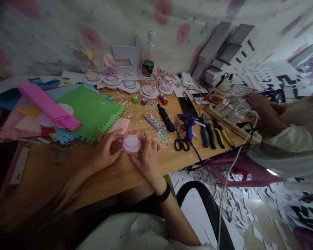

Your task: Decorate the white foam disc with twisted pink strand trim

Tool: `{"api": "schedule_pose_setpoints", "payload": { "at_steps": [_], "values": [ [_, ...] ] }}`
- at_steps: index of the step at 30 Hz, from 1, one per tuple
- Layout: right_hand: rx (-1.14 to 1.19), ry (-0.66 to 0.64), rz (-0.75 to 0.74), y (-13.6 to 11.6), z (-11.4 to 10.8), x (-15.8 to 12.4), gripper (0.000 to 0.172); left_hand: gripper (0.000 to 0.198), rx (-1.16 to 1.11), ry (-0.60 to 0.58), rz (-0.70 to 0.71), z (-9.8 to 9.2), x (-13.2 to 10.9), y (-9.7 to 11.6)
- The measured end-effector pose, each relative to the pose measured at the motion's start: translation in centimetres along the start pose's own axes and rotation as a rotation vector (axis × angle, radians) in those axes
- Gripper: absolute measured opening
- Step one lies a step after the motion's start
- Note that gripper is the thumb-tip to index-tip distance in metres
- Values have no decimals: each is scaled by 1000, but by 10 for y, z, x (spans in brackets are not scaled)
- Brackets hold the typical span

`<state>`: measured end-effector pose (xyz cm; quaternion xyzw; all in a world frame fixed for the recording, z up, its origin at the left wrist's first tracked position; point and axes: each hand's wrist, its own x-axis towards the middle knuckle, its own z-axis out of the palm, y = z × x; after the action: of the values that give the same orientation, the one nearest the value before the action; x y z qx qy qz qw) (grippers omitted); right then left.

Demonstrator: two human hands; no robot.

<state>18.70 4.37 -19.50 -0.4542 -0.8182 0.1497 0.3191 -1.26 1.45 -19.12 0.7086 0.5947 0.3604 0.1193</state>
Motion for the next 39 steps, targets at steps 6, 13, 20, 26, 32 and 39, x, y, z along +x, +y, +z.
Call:
{"api": "schedule_pose_setpoints", "payload": {
  "at_steps": [6, 13, 20, 26, 32, 39],
  "values": [
    [-1, 4, 11, -2, -1, 1, 87, 55, -74, -4, 7, -2, -1, -4],
    [21, -21, 23, -5, -4, 2, 85, 54, -111, -12, -32, -2, 1, -2],
    [-1, -1, 7, -3, -2, 1, 85, 53, -250, -10, -111, -6, 3, 0],
    [0, 15, 5, -3, -1, 2, 82, 24, -491, 30, -263, -17, 6, -6],
    [3, 27, -15, -2, -1, 1, 75, 32, -574, -26, -326, -31, 6, -8],
    [46, 36, 14, 3, 3, 0, 79, 24, -385, -80, -232, -26, 1, -1]
  ]
}}
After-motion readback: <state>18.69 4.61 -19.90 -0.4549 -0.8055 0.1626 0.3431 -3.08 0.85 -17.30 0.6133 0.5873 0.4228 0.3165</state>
